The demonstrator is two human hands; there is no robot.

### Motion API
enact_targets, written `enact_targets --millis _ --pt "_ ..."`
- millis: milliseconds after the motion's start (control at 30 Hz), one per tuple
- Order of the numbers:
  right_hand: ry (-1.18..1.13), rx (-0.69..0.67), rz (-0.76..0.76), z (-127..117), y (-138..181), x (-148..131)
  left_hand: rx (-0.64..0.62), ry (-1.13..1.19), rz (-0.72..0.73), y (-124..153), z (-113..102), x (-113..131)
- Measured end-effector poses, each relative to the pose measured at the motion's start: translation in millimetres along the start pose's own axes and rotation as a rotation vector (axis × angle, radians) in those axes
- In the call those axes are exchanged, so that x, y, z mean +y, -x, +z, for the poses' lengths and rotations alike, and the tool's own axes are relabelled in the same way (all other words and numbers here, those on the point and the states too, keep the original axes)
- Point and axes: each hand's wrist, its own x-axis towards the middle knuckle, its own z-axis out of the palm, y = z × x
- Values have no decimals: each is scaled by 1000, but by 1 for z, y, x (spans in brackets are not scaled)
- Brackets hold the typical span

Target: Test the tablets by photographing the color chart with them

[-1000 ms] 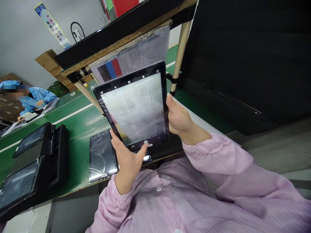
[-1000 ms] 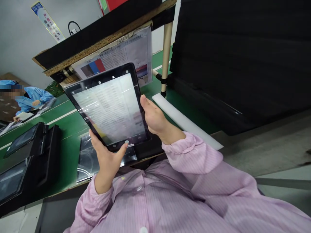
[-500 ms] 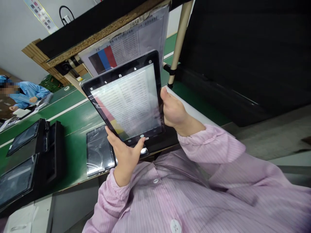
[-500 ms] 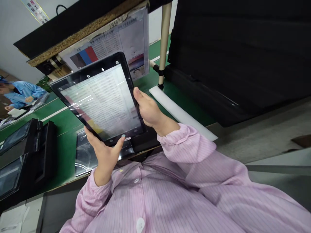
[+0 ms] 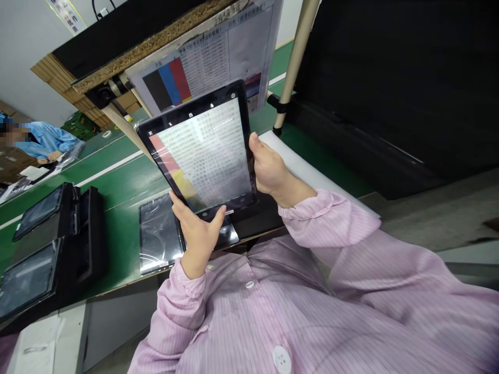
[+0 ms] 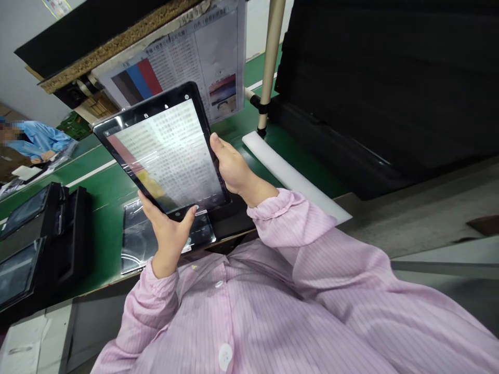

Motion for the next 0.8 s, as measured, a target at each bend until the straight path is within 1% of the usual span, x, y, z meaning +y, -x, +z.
enact_targets --millis 267,367,467,600,700,800 --pt "-9 5 41 0 0 -4 -1 -16 24 1 3 -1" --pt "-19 -5 43 -1 -1 -3 -4 -18 4 1 3 0" --pt "-41 -13 12 -5 -5 4 -12 -25 -15 0 8 -1" --pt "-32 28 -31 -14 -16 18 -44 -35 -29 -7 19 -7" --pt "-17 40 -16 -20 -27 28 -85 -40 -48 -13 28 -12" --pt "-29 25 9 -23 -35 36 -99 -40 -65 -18 34 -15"
